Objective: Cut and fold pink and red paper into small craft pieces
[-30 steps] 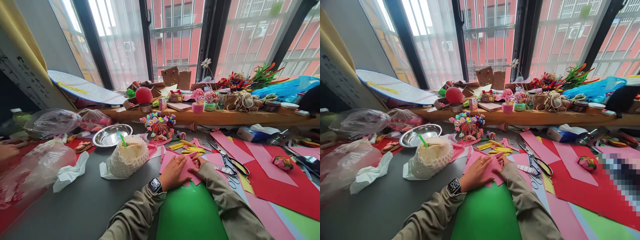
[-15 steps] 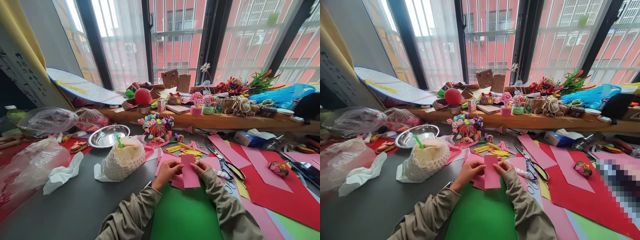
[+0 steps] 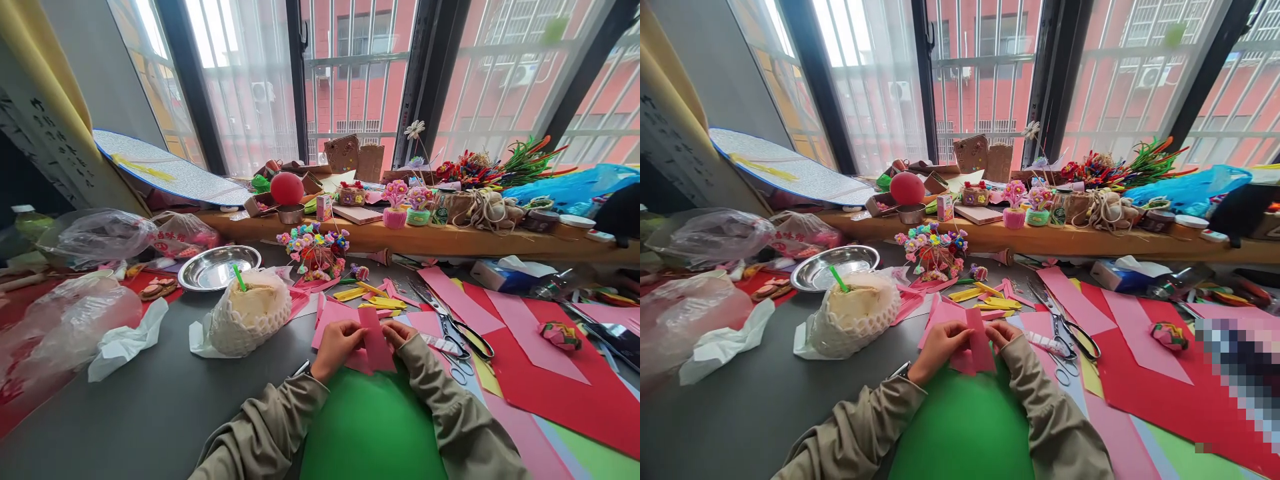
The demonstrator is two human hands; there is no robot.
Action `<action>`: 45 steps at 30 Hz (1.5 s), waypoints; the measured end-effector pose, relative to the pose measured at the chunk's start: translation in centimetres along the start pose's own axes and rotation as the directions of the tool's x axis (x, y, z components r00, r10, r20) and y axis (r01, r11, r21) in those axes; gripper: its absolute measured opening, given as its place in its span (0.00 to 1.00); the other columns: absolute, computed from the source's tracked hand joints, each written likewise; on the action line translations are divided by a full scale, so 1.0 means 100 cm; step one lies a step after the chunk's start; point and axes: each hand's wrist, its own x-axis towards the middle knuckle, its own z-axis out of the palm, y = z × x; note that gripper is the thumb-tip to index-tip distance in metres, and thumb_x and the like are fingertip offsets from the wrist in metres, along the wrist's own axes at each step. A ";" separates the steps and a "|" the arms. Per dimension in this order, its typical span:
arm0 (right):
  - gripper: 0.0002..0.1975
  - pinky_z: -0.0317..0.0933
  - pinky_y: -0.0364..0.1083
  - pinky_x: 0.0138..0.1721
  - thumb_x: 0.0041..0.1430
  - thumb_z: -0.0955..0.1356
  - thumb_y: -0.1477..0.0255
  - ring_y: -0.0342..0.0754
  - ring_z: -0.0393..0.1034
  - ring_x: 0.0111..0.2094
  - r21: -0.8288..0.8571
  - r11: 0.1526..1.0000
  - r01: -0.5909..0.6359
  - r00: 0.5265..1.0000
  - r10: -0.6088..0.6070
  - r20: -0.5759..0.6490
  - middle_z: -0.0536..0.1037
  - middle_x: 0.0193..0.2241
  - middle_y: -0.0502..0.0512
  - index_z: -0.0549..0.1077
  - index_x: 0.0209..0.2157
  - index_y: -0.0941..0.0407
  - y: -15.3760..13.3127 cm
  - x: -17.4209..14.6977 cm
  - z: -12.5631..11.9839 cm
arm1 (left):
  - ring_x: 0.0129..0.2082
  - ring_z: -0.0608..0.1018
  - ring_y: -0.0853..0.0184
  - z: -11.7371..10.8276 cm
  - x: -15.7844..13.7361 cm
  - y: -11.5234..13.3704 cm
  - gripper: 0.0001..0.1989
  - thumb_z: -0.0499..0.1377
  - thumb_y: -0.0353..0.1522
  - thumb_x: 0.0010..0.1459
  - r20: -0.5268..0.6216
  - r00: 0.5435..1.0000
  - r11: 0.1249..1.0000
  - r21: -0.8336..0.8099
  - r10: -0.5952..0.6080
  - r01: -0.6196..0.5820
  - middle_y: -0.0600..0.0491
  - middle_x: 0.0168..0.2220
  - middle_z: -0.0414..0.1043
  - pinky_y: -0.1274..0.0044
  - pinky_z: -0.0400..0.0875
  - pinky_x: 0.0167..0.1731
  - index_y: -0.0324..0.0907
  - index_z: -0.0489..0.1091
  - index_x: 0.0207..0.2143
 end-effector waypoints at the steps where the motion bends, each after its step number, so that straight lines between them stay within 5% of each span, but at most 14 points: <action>1: 0.23 0.45 0.39 0.14 0.33 0.64 0.51 0.36 0.50 0.11 -0.006 1.000 0.016 1.000 -0.015 0.015 0.61 0.10 0.44 0.67 0.23 0.57 -0.001 -0.001 0.002 | 0.20 0.70 0.71 0.000 -0.001 0.002 0.18 0.55 0.42 0.41 -0.005 1.000 1.000 0.015 0.015 -0.015 0.52 0.21 0.69 0.81 0.63 0.21 0.34 0.69 0.24; 11: 0.20 0.51 0.40 0.15 0.40 0.62 0.54 0.37 0.54 0.13 -0.128 0.989 0.080 0.997 -0.077 0.026 0.64 0.14 0.46 0.68 0.22 0.58 -0.011 -0.008 0.007 | 0.23 0.70 0.71 0.000 -0.004 0.003 0.19 0.49 0.42 0.49 0.064 0.985 0.984 0.061 0.163 -0.166 0.52 0.23 0.69 0.81 0.64 0.24 0.35 0.68 0.24; 19: 0.22 0.51 0.39 0.14 0.41 0.60 0.52 0.38 0.55 0.13 -0.217 0.973 0.073 0.996 -0.062 0.056 0.63 0.13 0.46 0.66 0.22 0.58 -0.006 -0.007 0.005 | 0.26 0.69 0.70 0.001 -0.002 -0.001 0.16 0.56 0.40 0.42 0.146 0.966 0.964 0.132 0.212 -0.231 0.51 0.27 0.68 0.80 0.63 0.27 0.35 0.66 0.30; 38: 0.15 0.45 0.38 0.12 0.38 0.66 0.59 0.35 0.51 0.11 -0.001 0.997 0.082 0.997 -0.082 -0.002 0.61 0.10 0.44 0.66 0.20 0.59 -0.016 -0.012 0.001 | 0.21 0.68 0.73 0.003 -0.002 -0.002 0.15 0.58 0.39 0.40 0.259 0.966 1.000 -0.008 0.020 -0.018 0.54 0.22 0.66 0.81 0.62 0.23 0.35 0.67 0.25; 45: 0.15 0.45 0.38 0.11 0.38 0.66 0.60 0.35 0.51 0.09 0.006 0.998 0.070 0.997 -0.070 -0.017 0.61 0.09 0.43 0.64 0.19 0.58 -0.016 -0.013 0.004 | 0.21 0.68 0.73 0.004 -0.005 0.004 0.16 0.57 0.40 0.40 0.262 0.964 0.999 -0.002 0.043 -0.044 0.54 0.21 0.66 0.82 0.63 0.21 0.34 0.67 0.24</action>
